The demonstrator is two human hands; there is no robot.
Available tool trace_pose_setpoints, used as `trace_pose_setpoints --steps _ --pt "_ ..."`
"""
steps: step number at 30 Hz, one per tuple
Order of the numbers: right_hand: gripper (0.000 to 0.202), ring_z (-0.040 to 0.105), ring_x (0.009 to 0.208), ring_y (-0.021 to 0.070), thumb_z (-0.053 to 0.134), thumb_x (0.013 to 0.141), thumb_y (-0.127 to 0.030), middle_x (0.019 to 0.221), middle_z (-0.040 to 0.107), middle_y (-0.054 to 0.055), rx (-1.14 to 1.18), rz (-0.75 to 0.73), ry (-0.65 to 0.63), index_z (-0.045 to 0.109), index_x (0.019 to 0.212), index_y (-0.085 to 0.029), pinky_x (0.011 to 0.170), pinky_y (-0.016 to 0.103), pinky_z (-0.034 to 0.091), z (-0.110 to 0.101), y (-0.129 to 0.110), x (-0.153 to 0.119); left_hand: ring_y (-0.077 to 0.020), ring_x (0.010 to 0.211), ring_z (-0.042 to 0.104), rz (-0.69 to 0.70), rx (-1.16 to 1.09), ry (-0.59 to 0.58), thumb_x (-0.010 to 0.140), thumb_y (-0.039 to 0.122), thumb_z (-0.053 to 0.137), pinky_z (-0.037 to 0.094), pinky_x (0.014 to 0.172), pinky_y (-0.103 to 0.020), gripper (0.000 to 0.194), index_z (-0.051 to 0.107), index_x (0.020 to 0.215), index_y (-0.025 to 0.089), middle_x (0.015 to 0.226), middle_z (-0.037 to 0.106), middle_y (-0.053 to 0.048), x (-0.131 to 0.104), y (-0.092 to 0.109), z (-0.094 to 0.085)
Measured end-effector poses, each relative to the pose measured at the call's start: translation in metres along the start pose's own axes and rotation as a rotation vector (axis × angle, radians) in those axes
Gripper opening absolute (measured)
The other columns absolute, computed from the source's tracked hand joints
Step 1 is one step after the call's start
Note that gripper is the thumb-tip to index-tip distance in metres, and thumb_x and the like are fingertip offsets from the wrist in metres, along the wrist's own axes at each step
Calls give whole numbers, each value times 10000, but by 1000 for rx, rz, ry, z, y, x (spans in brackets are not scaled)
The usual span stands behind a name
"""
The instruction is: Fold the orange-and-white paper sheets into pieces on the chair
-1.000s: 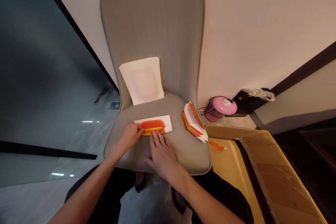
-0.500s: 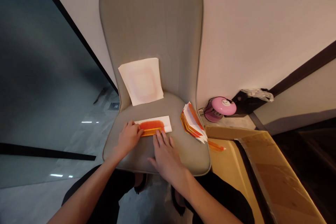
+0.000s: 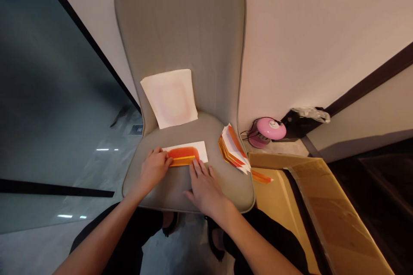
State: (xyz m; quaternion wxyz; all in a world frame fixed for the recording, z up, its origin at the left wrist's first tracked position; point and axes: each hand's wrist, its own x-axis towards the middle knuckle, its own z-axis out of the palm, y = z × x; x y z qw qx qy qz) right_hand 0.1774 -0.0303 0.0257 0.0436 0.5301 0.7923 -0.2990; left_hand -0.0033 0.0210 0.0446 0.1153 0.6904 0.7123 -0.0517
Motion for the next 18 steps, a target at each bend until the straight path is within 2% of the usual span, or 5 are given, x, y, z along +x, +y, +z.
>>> trace_pose_setpoints --steps 8,18 --pt "843 85 1554 359 612 884 -350 1676 102 186 18 37 44 255 1597 -78 1229 574 191 2 2 -1 -287 1159 538 -7 -2 6 981 312 463 483 895 -378 293 723 996 178 1209 614 -126 -2 1 -2" --pt "807 101 1551 362 587 907 -360 1675 118 185 24 30 84 267 1594 -81 1228 575 202 -1 8 -2 -299 1142 548 -1 -8 28 981 307 474 492 857 -381 280 719 1022 178 1176 619 -132 -1 1 0"
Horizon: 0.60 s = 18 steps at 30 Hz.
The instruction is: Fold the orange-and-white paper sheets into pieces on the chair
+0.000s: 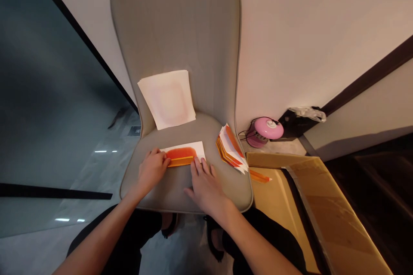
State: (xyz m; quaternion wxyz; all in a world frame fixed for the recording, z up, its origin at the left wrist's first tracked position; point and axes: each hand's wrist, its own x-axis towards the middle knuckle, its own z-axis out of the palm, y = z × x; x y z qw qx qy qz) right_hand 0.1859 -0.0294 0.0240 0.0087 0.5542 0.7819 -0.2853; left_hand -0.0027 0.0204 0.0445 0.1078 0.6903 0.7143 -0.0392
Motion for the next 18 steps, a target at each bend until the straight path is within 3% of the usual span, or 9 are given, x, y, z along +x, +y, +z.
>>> trace_pose_setpoints --steps 8,12,18 --pt "820 97 1551 362 591 905 -347 1675 106 189 -10 8 -29 255 1588 -40 1235 562 193 -4 -2 0 -283 1148 550 0 28 5 990 312 451 482 862 -364 298 718 1037 189 1192 619 -121 0 0 1" --pt "807 110 1551 356 587 903 -354 1672 129 185 14 -2 -9 273 1588 -66 1226 579 210 -1 0 1 -312 1135 552 26 120 51 991 308 458 459 902 -424 302 716 1062 167 1181 628 -142 -2 3 3" --pt "812 122 1548 363 595 892 -332 1673 135 183 -3 3 0 272 1590 -72 1225 580 207 0 0 -1 -302 1120 545 265 115 126 1006 347 470 422 940 -444 290 696 1042 169 1146 640 -136 -5 17 10"
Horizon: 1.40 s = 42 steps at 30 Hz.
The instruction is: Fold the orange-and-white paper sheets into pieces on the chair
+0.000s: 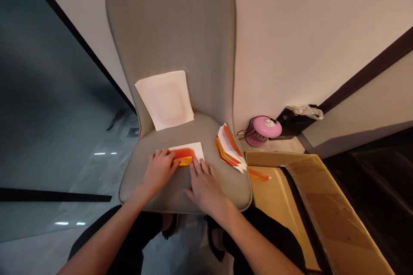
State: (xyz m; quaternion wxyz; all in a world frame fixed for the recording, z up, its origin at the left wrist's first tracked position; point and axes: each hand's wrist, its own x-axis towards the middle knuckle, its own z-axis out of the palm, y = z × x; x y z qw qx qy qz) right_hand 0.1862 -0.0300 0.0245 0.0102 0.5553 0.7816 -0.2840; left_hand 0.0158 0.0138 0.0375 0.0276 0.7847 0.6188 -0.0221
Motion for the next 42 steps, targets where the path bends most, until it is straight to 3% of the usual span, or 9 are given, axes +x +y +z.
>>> trace_pose_setpoints --steps 6,11,18,25,29,33,42 --pt "794 141 1545 372 602 892 -343 1669 174 191 1 -16 25 302 1584 -91 1212 599 223 1 -1 -7 -239 1061 574 192 -165 29 1012 261 469 431 984 -394 253 702 1043 167 1128 640 -104 6 11 9" --pt "727 272 1510 369 586 907 -335 1627 293 222 -32 -41 101 376 1546 -59 1214 570 257 -2 -6 -17 -227 1059 593 261 -238 15 986 197 496 471 954 -368 229 721 1019 174 1101 661 -92 10 14 9" --pt "537 459 1396 367 563 934 -336 1510 492 220 -41 -88 151 559 1416 -100 1154 569 359 -6 -5 -22 -215 1036 606 309 -307 -29 952 194 548 496 918 -354 195 741 944 220 1047 664 -67 11 9 5" --pt "473 526 1323 337 524 957 -320 1434 564 196 -24 -103 178 578 1385 -124 1080 507 440 -12 -3 -19 -202 989 623 310 -348 -23 981 226 519 496 908 -345 228 739 925 206 1030 684 -63 19 6 9" --pt "488 503 1343 337 545 951 -302 1459 533 205 -18 -100 162 562 1398 -108 1088 505 439 -13 -5 -16 -194 929 622 270 -353 -24 988 252 526 490 854 -327 228 725 889 198 965 685 -52 22 8 8" --pt "581 407 1428 352 582 924 -276 1566 402 226 -33 -77 152 486 1469 -97 1119 533 408 -8 -3 -11 -193 910 609 209 -298 -28 987 248 527 477 842 -319 218 722 906 190 961 669 -59 25 12 7" --pt "679 233 1524 364 623 885 -228 1636 251 247 -29 -26 58 428 1510 -49 1201 552 296 -4 2 -6 -225 1029 563 92 -243 -30 961 302 586 449 926 -348 190 738 937 190 1073 639 -75 27 14 12"
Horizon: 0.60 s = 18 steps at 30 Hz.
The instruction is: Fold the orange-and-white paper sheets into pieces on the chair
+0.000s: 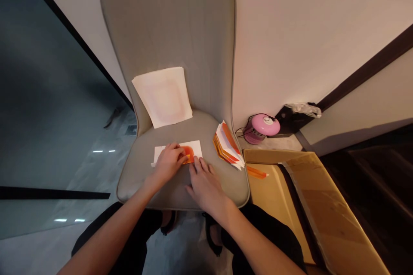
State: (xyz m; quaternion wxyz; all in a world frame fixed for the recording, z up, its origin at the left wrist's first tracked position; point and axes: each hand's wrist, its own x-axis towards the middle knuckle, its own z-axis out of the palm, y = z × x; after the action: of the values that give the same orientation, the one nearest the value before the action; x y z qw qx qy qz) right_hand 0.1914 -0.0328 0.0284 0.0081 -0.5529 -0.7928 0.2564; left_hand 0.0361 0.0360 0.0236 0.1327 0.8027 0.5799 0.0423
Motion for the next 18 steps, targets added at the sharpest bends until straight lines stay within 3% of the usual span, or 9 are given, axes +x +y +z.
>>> trace_pose_setpoints --steps 18 --pt "706 267 1513 364 611 890 -255 1625 276 251 -13 -21 7 395 1538 -77 1176 569 326 4 5 0 -214 983 595 -19 110 -23 961 313 595 470 856 -322 186 739 1002 203 1056 668 -63 1 8 -4"
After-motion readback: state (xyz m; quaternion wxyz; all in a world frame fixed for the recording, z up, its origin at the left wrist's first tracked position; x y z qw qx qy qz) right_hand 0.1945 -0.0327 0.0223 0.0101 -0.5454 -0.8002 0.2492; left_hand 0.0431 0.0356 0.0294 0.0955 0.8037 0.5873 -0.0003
